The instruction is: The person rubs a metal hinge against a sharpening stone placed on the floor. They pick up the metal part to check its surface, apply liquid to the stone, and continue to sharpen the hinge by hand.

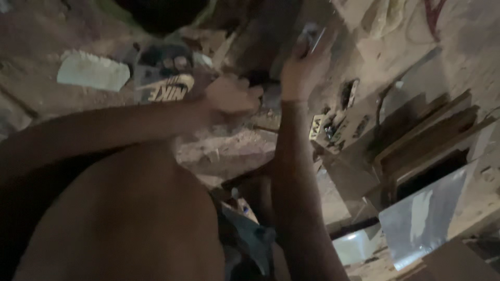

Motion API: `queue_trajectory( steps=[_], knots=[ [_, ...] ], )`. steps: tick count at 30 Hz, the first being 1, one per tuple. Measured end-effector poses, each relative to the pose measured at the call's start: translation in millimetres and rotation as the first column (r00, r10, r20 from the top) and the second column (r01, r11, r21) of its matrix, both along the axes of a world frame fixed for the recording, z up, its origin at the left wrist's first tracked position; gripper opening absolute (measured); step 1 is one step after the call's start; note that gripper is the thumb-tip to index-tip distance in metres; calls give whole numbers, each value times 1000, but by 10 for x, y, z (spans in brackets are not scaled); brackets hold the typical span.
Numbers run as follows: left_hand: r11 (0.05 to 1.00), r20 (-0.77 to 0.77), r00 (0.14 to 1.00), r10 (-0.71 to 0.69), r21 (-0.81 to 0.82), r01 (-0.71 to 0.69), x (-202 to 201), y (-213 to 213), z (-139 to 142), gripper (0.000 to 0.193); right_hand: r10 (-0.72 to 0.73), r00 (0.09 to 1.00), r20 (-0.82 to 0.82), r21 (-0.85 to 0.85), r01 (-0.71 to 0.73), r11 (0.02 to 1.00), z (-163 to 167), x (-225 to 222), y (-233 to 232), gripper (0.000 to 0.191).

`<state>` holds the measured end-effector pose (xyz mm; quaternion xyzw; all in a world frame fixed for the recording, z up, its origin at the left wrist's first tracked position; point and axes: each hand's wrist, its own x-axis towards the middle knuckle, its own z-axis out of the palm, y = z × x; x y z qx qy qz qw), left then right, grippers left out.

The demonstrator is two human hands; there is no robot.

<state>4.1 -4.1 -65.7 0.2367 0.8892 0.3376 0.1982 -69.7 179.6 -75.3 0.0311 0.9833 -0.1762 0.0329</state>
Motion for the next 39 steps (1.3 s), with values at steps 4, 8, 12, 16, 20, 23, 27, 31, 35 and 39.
queue_trajectory(
  steps=[4, 8, 12, 16, 20, 23, 27, 31, 35, 39],
  knots=[
    [999, -7, 999, 31, 21, -31, -34, -17, 124, 35, 266, 927, -263, 103, -248, 963, 86, 267, -38, 63],
    [994, 37, 996, 83, 69, -86, -25, -11, 173, 39, -157, 960, 231, -169, 199, 965, 303, 442, -96, 45],
    [997, -12, 1000, 4, 73, -3, -55, 4, 117, 21, 208, 948, -241, -24, -220, 975, 149, -447, -86, 59],
    [979, 71, 985, -159, -117, 166, -113, 26, 76, 20, 85, 965, -249, -389, -180, 903, 333, -939, -75, 66],
    [999, 122, 991, -54, 9, 53, -156, 27, 149, 34, 113, 977, -182, -144, -140, 980, 666, -681, 146, 32],
    [999, 161, 987, -9, 44, 2, -179, -5, 240, 47, 352, 885, -305, 91, -341, 936, 796, -274, 253, 36],
    [991, 351, 933, 76, 80, -111, -183, -60, 324, 44, 127, 959, -252, -289, -200, 936, 718, 74, 362, 28],
    [994, 45, 999, -24, 109, 19, -155, -82, 334, 23, 201, 943, -265, -175, -252, 952, 638, 356, 437, 42],
    [998, -48, 997, -63, 26, 64, -133, -76, 308, 23, 249, 922, -296, -114, -293, 949, 548, 561, 478, 40],
    [995, -156, 988, 8, 98, 8, -135, -72, 293, 21, 196, 960, -201, -291, -250, 924, 474, 671, 497, 32]
  ],
)
